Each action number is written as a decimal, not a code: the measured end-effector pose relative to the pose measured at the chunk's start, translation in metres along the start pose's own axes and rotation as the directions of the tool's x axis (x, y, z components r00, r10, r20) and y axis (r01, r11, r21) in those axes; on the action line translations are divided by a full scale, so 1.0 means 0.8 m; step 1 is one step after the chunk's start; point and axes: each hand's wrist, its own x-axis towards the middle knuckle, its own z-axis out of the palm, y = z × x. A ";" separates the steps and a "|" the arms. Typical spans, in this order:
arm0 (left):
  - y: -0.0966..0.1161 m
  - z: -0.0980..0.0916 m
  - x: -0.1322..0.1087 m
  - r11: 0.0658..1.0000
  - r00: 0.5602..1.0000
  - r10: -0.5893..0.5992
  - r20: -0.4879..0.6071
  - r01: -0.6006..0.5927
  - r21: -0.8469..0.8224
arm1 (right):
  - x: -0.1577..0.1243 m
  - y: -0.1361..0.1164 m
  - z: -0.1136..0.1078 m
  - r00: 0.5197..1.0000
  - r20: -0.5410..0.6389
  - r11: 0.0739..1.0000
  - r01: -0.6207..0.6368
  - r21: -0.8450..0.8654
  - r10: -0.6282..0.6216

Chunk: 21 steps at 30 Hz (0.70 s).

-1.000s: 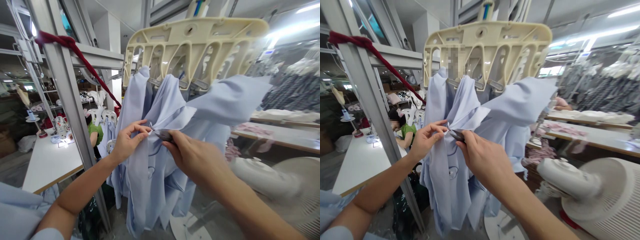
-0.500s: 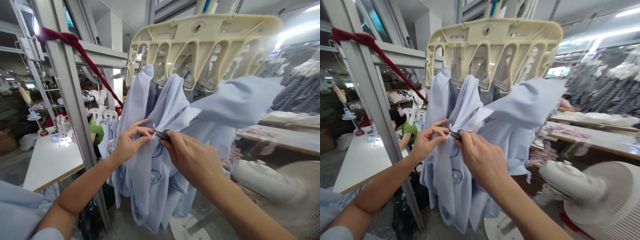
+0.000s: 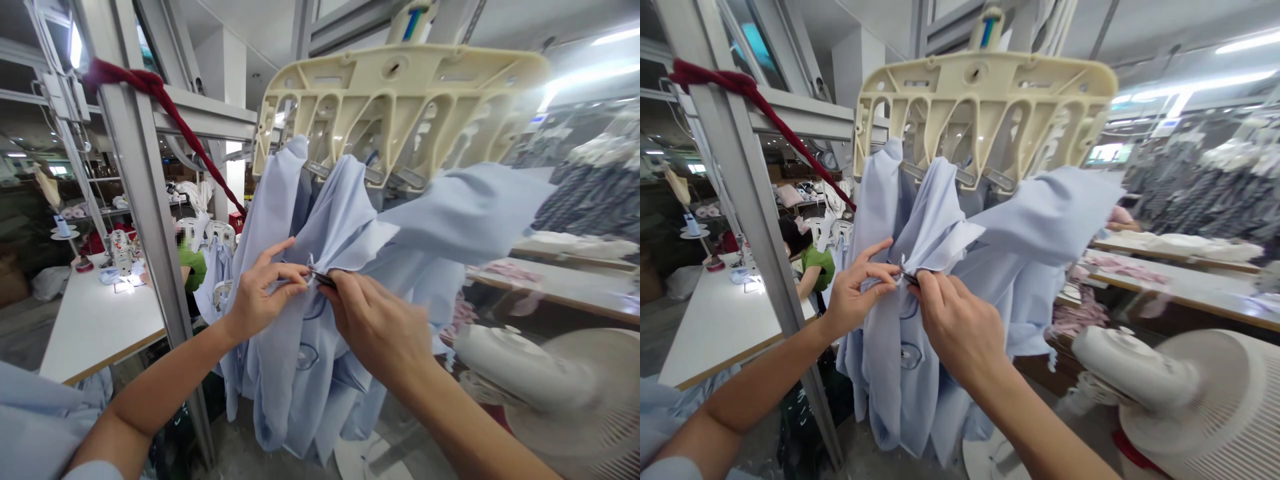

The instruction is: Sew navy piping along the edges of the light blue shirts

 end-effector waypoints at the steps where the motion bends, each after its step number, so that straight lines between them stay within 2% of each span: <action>1: 0.001 0.000 0.000 0.999 1.000 -0.029 0.006 0.029 -0.018 | 0.000 -0.001 0.001 1.000 0.000 1.000 -0.001 0.001 0.001; 5: 0.002 -0.002 -0.002 0.991 0.993 -0.098 0.061 0.103 -0.084 | 0.000 -0.001 0.005 0.999 -0.011 0.998 -0.031 0.049 0.032; 8: -0.004 -0.003 -0.001 0.963 0.981 -0.156 0.119 0.177 -0.201 | 0.000 0.002 0.001 0.994 -0.071 0.991 -0.069 0.114 0.077; 10: -0.010 -0.005 0.000 0.927 0.968 -0.198 0.157 0.237 -0.290 | -0.001 0.005 -0.006 0.977 -0.082 0.948 -0.169 0.268 0.197; 11: -0.012 -0.006 0.001 0.915 0.962 -0.208 0.176 0.255 -0.314 | -0.003 0.006 -0.009 0.957 -0.056 0.894 -0.244 0.376 0.285; 13: -0.013 -0.010 -0.002 0.931 0.961 -0.193 0.197 0.243 -0.274 | -0.013 0.008 -0.013 0.873 0.027 0.686 -0.402 0.606 0.488; 14: -0.011 -0.011 -0.005 0.961 0.970 -0.169 0.176 0.202 -0.190 | -0.021 0.009 -0.013 0.817 0.061 0.567 -0.449 0.690 0.573; 16: -0.005 -0.008 -0.021 0.994 0.996 -0.044 0.071 0.037 0.104 | -0.050 0.005 -0.006 0.697 0.088 0.359 -0.469 0.807 0.712; 17: -0.001 -0.004 -0.033 0.960 0.996 0.076 0.041 -0.084 0.265 | -0.070 -0.001 0.001 0.634 0.101 0.279 -0.470 0.838 0.766; 18: 0.001 0.002 -0.047 0.900 0.976 0.208 0.058 -0.214 0.379 | -0.095 -0.009 0.009 0.573 0.123 0.211 -0.481 0.851 0.810; 19: 0.002 0.010 -0.063 0.844 0.941 0.317 0.117 -0.336 0.419 | -0.122 -0.021 0.018 0.503 0.165 0.137 -0.509 0.850 0.849; 21: -0.002 0.033 -0.093 0.827 0.869 0.411 0.275 -0.482 0.290 | -0.182 -0.051 0.039 0.314 0.295 -0.058 -0.589 0.806 0.902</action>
